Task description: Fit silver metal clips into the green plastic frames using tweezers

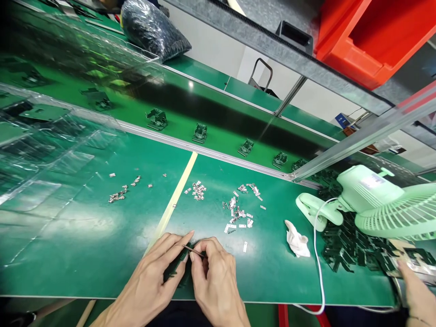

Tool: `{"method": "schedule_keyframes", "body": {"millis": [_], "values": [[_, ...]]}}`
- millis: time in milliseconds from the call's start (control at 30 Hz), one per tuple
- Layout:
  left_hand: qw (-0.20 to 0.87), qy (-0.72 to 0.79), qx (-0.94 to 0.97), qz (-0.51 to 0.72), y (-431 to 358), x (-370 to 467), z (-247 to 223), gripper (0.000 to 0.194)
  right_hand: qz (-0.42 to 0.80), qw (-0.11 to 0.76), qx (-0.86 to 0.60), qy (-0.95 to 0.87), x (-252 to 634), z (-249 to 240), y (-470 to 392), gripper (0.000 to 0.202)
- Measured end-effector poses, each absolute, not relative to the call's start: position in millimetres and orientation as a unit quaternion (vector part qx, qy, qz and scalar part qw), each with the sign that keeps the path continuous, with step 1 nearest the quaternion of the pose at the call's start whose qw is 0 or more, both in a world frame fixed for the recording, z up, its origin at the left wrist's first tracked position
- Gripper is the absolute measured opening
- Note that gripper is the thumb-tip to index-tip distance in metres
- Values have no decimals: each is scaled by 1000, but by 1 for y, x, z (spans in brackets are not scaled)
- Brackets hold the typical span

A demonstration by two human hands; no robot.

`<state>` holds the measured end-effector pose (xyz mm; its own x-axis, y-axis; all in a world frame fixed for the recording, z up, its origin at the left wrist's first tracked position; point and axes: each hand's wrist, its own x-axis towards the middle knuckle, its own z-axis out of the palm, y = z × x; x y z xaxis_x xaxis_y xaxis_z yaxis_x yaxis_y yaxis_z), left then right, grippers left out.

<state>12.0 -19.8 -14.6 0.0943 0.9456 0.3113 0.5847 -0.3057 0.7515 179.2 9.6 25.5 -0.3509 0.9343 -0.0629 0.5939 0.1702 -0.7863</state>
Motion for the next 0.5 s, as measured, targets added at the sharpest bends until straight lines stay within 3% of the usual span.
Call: {"method": "schedule_keyframes", "body": {"millis": [267, 500], "values": [[199, 558, 688, 419, -22, 20, -22, 47, 281, 279, -580, -712, 171, 7, -5, 21], [194, 565, 691, 406, -22, 23, -21, 53, 275, 307, -604, -682, 165, 2, -7, 22]]}}
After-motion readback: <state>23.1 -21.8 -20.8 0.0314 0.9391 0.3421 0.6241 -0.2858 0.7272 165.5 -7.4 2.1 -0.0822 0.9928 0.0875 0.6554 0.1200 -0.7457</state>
